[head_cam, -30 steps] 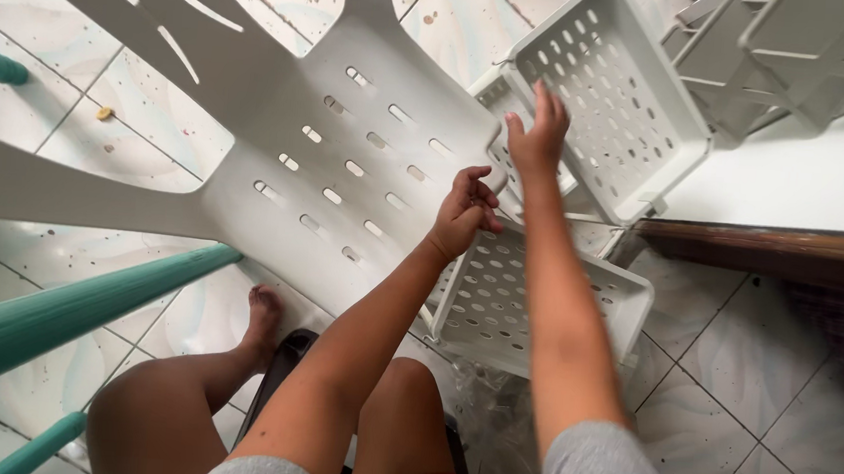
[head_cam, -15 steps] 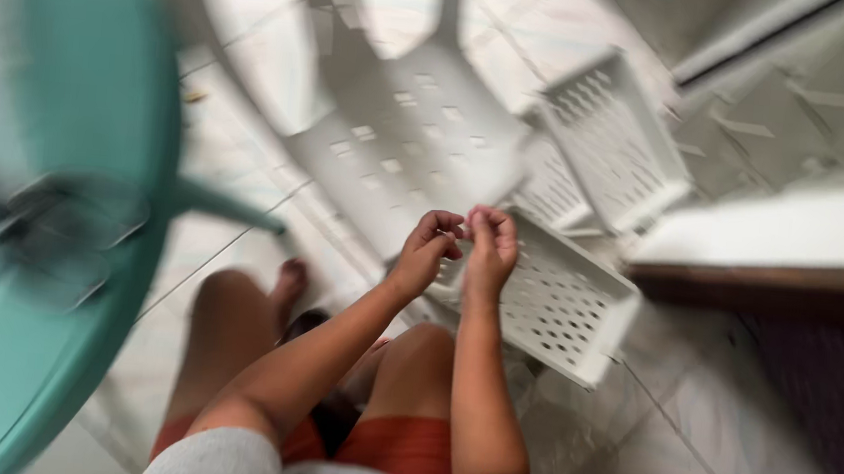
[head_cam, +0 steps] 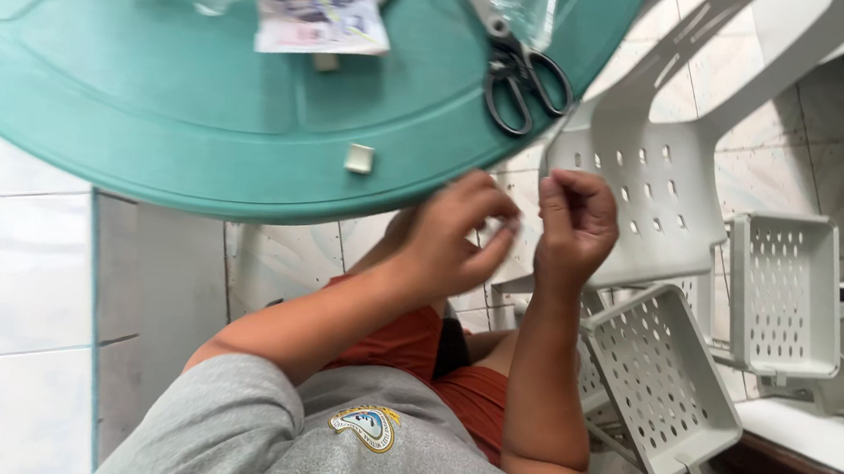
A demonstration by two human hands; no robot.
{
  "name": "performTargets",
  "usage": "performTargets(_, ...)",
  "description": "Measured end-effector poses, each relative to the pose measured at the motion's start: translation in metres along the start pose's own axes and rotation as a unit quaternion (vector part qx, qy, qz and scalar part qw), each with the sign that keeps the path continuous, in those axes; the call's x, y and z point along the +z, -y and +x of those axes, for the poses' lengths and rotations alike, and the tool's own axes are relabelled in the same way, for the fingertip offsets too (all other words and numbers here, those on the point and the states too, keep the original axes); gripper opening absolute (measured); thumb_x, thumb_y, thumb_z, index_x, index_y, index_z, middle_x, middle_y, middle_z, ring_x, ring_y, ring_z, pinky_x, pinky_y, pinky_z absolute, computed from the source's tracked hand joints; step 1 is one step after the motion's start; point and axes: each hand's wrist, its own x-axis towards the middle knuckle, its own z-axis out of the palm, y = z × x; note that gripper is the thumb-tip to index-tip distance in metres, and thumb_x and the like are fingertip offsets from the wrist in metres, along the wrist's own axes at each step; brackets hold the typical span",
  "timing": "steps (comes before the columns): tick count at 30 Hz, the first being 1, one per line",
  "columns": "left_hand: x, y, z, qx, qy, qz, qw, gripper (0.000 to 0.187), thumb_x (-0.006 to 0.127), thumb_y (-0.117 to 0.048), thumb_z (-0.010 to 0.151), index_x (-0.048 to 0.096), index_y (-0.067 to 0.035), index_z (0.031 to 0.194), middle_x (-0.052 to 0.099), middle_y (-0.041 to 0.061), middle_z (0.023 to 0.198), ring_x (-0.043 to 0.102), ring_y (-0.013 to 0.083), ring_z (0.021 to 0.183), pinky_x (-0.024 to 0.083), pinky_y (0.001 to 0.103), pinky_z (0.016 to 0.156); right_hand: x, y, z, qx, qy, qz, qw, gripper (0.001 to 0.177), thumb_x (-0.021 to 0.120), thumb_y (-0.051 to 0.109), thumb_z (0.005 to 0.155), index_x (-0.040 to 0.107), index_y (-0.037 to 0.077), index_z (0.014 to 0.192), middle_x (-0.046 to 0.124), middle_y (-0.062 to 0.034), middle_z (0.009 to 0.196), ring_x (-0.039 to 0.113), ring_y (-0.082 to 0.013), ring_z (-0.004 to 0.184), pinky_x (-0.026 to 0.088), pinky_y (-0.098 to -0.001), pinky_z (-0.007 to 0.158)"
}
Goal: The person assembles a white plastic storage rack by snapping together perforated shelves and small plastic connectors. They handle the shelves and connectors by hand, fitting the pieces into place to form a multi-tiered unit.
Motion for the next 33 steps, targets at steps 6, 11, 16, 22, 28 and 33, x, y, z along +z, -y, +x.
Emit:
performTargets(6,-0.135,0.015,0.040,-0.086,-0.014,0.408,0.909,0.009,0.075,-0.014,0.092,0.068,-0.009,0.089,0.062,0.011,0.087,0.062,0.0343,0.084,0.049,0.047,0.076,0.086,0.045,-0.015,-0.223,0.274,-0.224,0.908,0.029,0.081,0.002,0.088,0.072,0.009,0.115,0.070,-0.0067,0.120,0.065,-0.0254,0.111,0.051,-0.0363,0.099)
performTargets(11,-0.152,0.043,0.047,-0.108,0.044,0.492,0.862,0.039,0.069,-0.007,0.076,0.067,-0.008,0.115,0.058,0.022,0.102,0.061,0.0422,0.092,0.050,0.050,0.070,0.136,0.044,-0.015,-0.249,0.356,-0.337,0.835,0.042,0.080,0.006,0.077,0.074,0.005,0.119,0.066,-0.0158,0.128,0.058,-0.0347,0.105,0.047,-0.0457,0.092)
performTargets(16,-0.145,0.065,0.050,-0.125,0.050,0.511,0.849,0.040,0.070,-0.008,0.080,0.061,-0.005,0.119,0.057,0.023,0.107,0.060,0.0435,0.095,0.052,0.052,0.071,0.127,0.028,-0.013,-0.228,0.365,-0.311,0.847,0.033,0.070,-0.002,0.088,0.073,0.009,0.119,0.068,-0.0079,0.122,0.062,-0.0295,0.110,0.053,-0.0385,0.098)
performTargets(22,-0.129,0.059,0.043,-0.143,0.052,0.475,0.867,0.024,0.072,-0.011,0.087,0.059,-0.004,0.106,0.056,0.023,0.105,0.061,0.0441,0.094,0.053,0.052,0.070,0.085,0.005,-0.011,-0.024,0.276,-0.111,0.954,0.025,0.061,0.001,0.104,0.067,0.008,0.128,0.065,-0.0060,0.109,0.063,-0.0157,0.096,0.055,-0.0294,0.085)
performTargets(28,-0.086,0.041,0.046,-0.066,0.086,0.357,0.928,0.029,0.068,-0.006,0.085,0.059,0.003,0.111,0.057,0.024,0.104,0.061,0.0417,0.089,0.054,0.050,0.074,0.003,-0.012,0.011,0.146,0.119,0.173,0.967,0.021,0.066,0.002,0.102,0.064,0.003,0.123,0.068,-0.0053,0.102,0.069,-0.0143,0.088,0.060,-0.0314,0.081)
performTargets(33,0.034,0.043,0.040,0.011,0.189,0.024,0.982,0.027,0.061,-0.002,0.097,0.067,-0.005,0.123,0.059,0.014,0.111,0.065,0.0281,0.090,0.057,0.039,0.081,-0.101,-0.023,0.006,0.164,-0.026,0.188,0.968,0.021,0.073,0.000,0.099,0.065,0.001,0.118,0.069,-0.0059,0.091,0.066,-0.0135,0.076,0.053,-0.0269,0.067)
